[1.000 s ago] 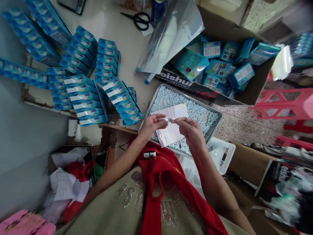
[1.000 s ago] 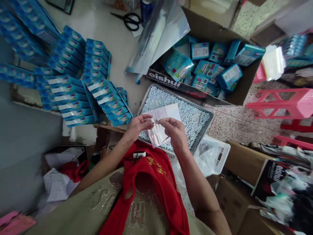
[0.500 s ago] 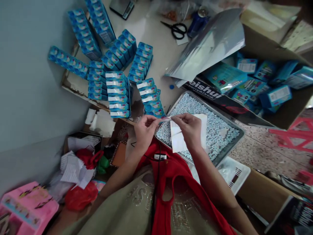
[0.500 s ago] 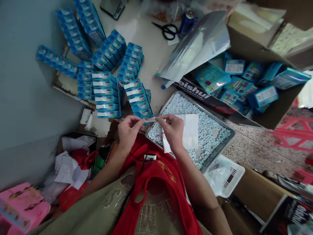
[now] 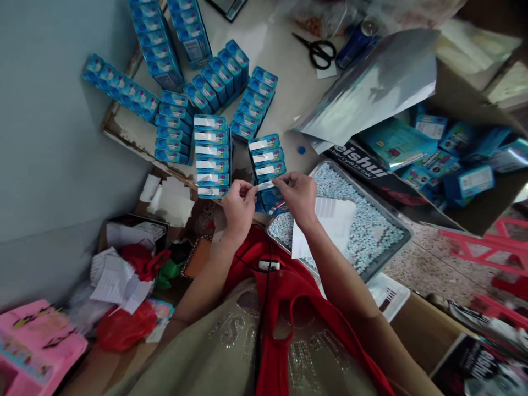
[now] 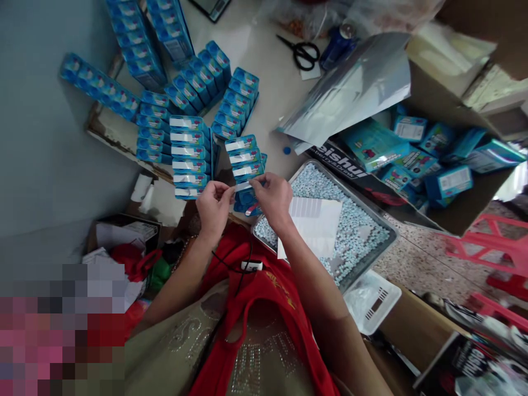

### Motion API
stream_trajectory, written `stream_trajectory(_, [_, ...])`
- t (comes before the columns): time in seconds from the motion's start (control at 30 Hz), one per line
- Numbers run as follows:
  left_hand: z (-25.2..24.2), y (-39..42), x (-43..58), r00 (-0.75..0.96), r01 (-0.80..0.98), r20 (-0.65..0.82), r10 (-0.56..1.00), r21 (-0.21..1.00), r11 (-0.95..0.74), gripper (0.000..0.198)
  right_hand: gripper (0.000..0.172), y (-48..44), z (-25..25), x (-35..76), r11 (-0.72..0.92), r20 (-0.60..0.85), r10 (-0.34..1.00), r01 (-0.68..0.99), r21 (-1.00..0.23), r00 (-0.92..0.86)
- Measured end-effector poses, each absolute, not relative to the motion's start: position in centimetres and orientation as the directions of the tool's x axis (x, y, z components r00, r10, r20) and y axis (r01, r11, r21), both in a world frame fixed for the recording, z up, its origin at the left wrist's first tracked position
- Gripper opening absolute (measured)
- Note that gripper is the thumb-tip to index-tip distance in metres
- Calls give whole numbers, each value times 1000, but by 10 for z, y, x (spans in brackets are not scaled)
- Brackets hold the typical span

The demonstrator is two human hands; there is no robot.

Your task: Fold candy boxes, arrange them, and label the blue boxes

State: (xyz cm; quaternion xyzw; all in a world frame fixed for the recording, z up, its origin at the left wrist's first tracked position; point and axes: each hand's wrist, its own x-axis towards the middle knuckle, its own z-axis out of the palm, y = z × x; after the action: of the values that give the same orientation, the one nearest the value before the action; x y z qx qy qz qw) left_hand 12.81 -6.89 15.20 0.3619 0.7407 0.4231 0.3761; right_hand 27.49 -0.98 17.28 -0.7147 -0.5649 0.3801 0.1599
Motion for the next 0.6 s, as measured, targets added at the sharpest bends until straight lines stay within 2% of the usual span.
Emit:
stream_trajectory(0.13, [137,-68,132,-468,221,-270,841,886,408,18,21,-8,167,274,-290,-375,925,745,-600,58])
stream_trajectory(0.2, [122,-65,138,-478,104,-331,813,899,426,16,19,-6,163,275,-294,-367,926,770,-567,84])
stream_trajectory(0.3, [100,-62,149,-519,-118,-458,722,874,471,23,25,-5,161,276,-331,-343,927,761,-557,153])
stream_trajectory(0.37, [93,-64,154,-560,-144,-508,654,837,528,26,21,-6,164,278,-338,-327,931,724,-602,162])
stream_trajectory(0.43, [99,-74,153,-586,-74,-480,653,834,546,24,19,-8,170,280,-340,-316,936,642,-687,158])
stream_trajectory(0.53, [129,-99,148,-555,53,-339,759,897,439,22,24,-12,181,283,-360,-316,933,477,-802,174])
stream_trajectory(0.6, [153,-113,145,-454,38,-331,827,920,389,27,26,-13,185,282,-373,-329,928,403,-836,177])
